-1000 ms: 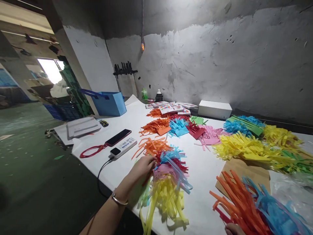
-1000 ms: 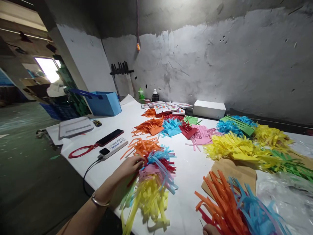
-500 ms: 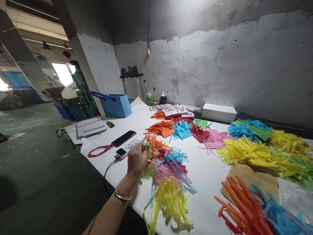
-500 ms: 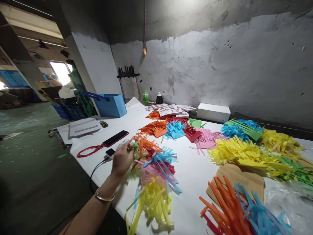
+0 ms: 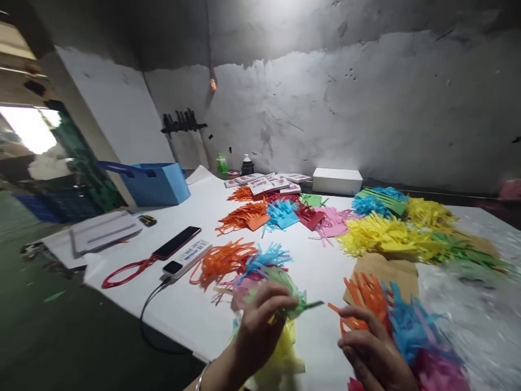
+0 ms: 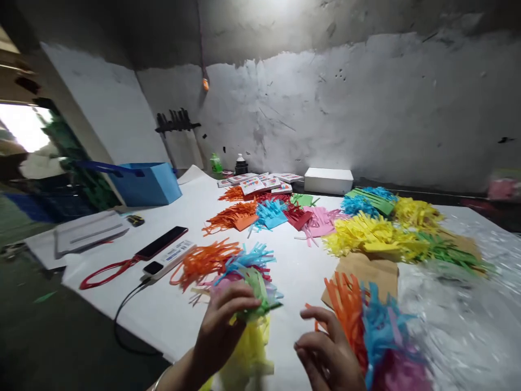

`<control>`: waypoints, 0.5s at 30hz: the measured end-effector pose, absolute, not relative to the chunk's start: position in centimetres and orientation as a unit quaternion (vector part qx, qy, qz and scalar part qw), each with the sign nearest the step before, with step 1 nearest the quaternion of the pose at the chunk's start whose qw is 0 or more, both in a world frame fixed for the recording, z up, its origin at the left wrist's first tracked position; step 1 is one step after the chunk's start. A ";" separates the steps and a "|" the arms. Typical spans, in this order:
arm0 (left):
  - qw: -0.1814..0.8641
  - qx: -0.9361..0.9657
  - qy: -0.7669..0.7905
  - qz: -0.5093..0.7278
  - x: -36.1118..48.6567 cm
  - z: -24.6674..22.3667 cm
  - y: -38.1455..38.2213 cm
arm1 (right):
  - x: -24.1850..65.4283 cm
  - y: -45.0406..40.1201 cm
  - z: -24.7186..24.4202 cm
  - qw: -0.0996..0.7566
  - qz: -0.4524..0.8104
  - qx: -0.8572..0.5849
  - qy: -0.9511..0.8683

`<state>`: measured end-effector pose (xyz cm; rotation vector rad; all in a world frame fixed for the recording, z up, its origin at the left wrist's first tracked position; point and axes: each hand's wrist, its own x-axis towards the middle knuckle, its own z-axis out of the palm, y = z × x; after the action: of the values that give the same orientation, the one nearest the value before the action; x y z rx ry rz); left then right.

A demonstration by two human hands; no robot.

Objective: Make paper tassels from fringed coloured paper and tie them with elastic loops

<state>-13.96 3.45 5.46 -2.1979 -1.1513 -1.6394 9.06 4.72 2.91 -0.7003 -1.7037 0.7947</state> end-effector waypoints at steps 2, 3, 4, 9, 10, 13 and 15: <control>-0.012 -0.754 -0.353 -0.554 -11.8 5.1 2.7 | 8.6 4.5 4.0 0.549 0.384 -0.258 -0.697; -0.058 -0.757 -0.348 -0.549 -10.9 4.9 2.4 | 8.4 4.4 4.4 0.550 0.398 -0.250 -0.690; -0.101 -0.758 -0.350 -0.541 -10.2 4.7 2.0 | 8.3 4.3 4.6 0.553 0.405 -0.248 -0.685; -0.216 -0.711 -0.419 -0.521 -8.0 3.1 1.2 | 8.3 4.2 4.0 0.569 0.412 -0.293 -0.649; -0.237 -0.699 -0.420 -0.528 -7.6 2.8 1.2 | 8.4 4.1 3.7 0.573 0.422 -0.294 -0.638; -0.359 -0.614 -0.437 -0.551 -6.6 2.6 1.3 | 8.8 3.6 2.9 0.599 0.432 -0.322 -0.593; -0.473 -0.502 -0.452 -0.566 -6.0 3.1 1.3 | 9.3 3.4 2.6 0.604 0.405 -0.376 -0.573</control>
<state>-6.03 1.26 3.07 -2.3506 -2.1173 -2.6493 9.31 3.39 2.56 -0.8711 -1.3270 0.9379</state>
